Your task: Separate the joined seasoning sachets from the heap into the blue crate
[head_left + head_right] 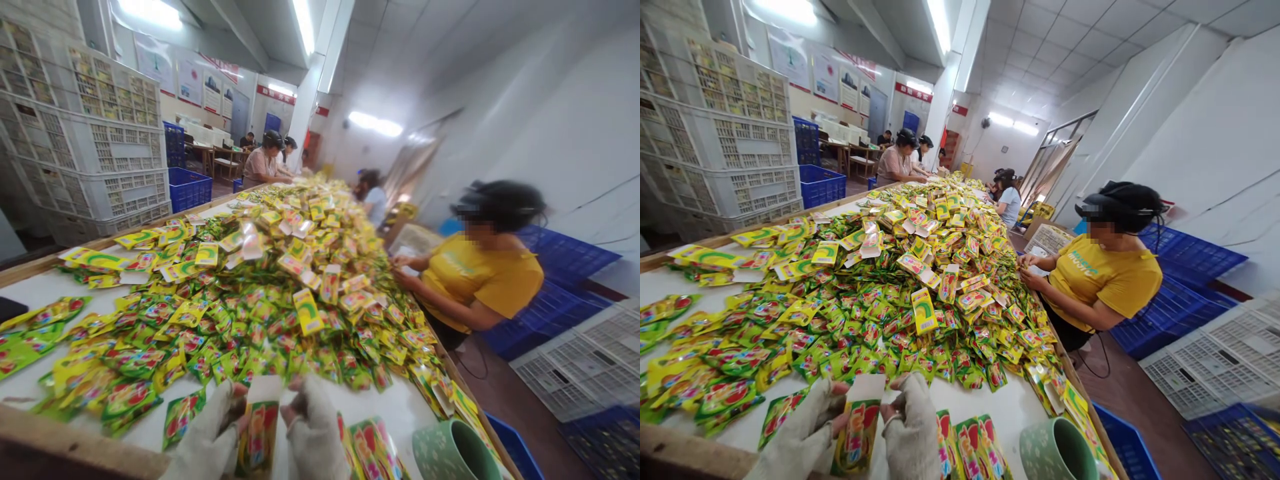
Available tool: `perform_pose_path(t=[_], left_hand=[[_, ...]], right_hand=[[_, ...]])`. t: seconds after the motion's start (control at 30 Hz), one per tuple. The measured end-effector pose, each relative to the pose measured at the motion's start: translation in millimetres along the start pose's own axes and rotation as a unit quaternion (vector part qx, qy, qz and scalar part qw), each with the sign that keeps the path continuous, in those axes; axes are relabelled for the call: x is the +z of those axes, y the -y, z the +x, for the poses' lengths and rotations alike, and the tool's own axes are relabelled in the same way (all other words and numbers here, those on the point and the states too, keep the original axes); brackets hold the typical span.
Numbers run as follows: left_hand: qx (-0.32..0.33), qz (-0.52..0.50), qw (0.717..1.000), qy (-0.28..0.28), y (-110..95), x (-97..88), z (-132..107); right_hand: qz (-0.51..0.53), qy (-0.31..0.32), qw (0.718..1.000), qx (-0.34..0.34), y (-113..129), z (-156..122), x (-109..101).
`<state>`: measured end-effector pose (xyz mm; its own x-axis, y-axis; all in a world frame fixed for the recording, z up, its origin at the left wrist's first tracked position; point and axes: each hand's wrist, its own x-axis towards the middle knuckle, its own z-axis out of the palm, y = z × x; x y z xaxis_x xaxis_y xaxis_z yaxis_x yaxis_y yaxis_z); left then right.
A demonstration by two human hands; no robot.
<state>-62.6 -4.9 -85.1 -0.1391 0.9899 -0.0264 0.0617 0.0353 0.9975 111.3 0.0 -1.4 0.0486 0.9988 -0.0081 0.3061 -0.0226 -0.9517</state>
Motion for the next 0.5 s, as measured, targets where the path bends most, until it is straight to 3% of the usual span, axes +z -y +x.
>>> perform_pose_path(t=[0.07,0.17,0.27,0.33,0.43,0.5], left_hand=[[-0.016,-0.042,0.999,0.025,-9,-4.5,0],[0.008,0.026,0.999,0.045,-31,-9.2,1],[0.051,0.108,0.989,0.085,-57,-7.5,6],[0.038,0.113,0.986,0.114,-69,-1.6,10],[-0.014,-0.01,0.987,0.161,-72,10.1,18],[-0.03,-0.107,0.972,0.207,-69,15.3,23]], right_hand=[[0.041,0.018,0.999,0.031,-15,-4,9],[0.057,0.022,0.998,0.015,-28,-5,14],[0.002,0.012,1.0,-0.028,-27,-5,8],[-0.018,0.031,0.998,-0.046,-22,-3,2],[-0.001,0.016,1.0,-0.018,-19,-1,-2],[0.04,0.01,0.999,0.019,-20,0,-3]])
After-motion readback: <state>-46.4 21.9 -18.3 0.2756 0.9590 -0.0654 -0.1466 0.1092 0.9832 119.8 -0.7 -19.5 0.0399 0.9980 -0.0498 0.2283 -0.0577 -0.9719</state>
